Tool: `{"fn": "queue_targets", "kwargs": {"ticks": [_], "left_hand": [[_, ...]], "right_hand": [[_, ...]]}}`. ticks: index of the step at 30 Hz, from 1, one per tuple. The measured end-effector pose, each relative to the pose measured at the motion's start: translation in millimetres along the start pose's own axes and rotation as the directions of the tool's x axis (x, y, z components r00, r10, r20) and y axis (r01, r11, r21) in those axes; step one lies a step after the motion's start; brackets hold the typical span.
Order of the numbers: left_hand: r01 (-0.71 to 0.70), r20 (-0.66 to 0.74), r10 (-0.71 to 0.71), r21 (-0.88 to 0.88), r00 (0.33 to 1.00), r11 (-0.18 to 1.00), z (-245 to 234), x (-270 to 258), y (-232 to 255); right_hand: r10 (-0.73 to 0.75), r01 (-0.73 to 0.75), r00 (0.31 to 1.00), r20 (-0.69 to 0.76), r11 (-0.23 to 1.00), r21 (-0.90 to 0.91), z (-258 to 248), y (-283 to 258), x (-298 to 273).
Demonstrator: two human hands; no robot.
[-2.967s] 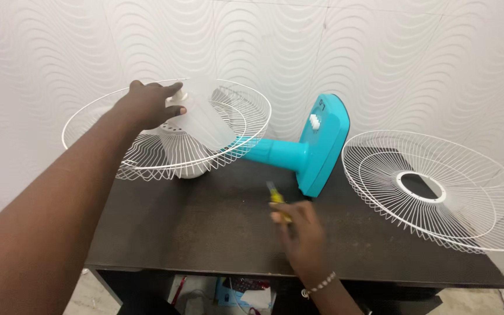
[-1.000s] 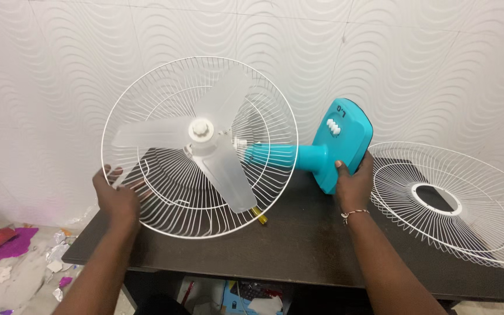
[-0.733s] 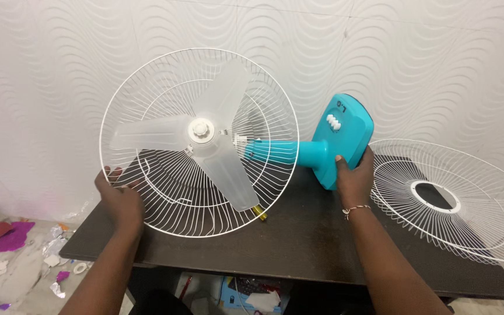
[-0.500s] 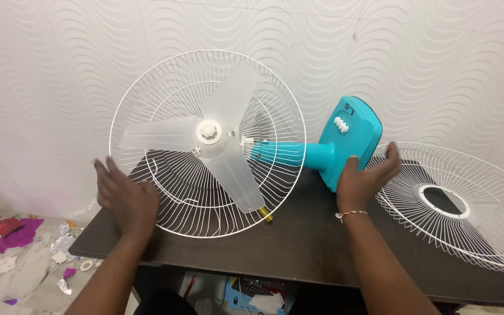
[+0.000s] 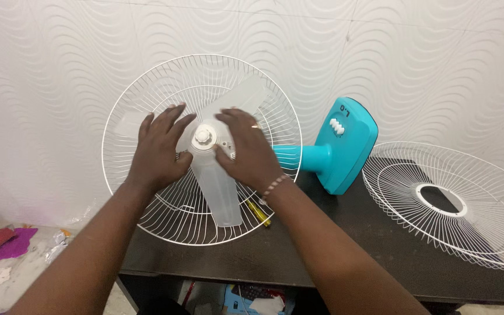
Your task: The person disassembles a table fan by removing the front grille, unscrewing the blade hub, detaching the fan blades, and then removing the rear grille. A screwdriver is used to loosen screws on the motor housing. The components are placed on a dark tabletop.
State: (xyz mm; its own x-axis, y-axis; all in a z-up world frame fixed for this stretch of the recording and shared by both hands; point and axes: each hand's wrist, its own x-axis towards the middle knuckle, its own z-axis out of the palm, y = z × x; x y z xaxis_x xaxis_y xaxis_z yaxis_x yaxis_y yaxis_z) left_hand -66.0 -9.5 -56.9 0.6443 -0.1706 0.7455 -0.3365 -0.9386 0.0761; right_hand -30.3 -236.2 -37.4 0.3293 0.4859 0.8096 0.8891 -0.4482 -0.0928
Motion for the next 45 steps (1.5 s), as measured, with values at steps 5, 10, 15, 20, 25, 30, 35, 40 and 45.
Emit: {"fn": "queue_targets", "kwargs": {"ticks": [5,10,15,20,25,30,35,40,45], "left_hand": [[-0.076,0.082,0.086,-0.123,0.993,0.989,-3.1,13.2,-8.5],[-0.015,0.125,0.038,-0.179,0.991,0.984,-6.9,20.6,-17.2],[-0.056,0.113,0.082,-0.219,0.990,0.974,-8.9,27.4,-18.8],[-0.022,0.163,0.051,-0.176,0.985,0.984,-11.5,25.6,-14.1],[0.019,0.218,0.019,-0.170,0.976,0.985,-13.7,27.0,-11.7],[-0.003,0.178,0.015,-0.068,0.984,0.998,-4.6,21.3,-7.1],[-0.081,0.097,0.086,-0.053,0.992,0.995,0.9,16.9,-3.8],[-0.096,0.131,0.095,-0.003,0.987,0.995,1.4,17.2,-3.0],[-0.106,0.167,0.101,0.021,0.981,0.994,2.3,18.6,-2.3]], "right_hand": [[0.002,0.003,0.994,0.106,0.999,-0.046,34.1,3.3,14.1],[-0.022,0.033,0.996,0.089,0.993,-0.115,48.7,15.4,22.2],[-0.090,0.126,0.982,0.164,0.967,-0.222,46.9,25.3,37.5],[0.040,0.023,0.952,0.305,0.979,-0.201,41.8,28.6,37.3],[0.041,0.039,0.930,0.366,0.978,-0.207,39.2,31.4,43.1],[0.030,0.082,0.923,0.384,0.959,-0.272,41.1,33.4,44.4],[0.032,0.086,0.923,0.384,0.954,-0.287,41.5,35.1,42.9],[0.048,0.026,0.938,0.342,0.977,-0.209,44.2,32.5,38.6],[0.064,0.020,0.942,0.329,0.969,-0.246,46.5,30.7,31.5]]}}
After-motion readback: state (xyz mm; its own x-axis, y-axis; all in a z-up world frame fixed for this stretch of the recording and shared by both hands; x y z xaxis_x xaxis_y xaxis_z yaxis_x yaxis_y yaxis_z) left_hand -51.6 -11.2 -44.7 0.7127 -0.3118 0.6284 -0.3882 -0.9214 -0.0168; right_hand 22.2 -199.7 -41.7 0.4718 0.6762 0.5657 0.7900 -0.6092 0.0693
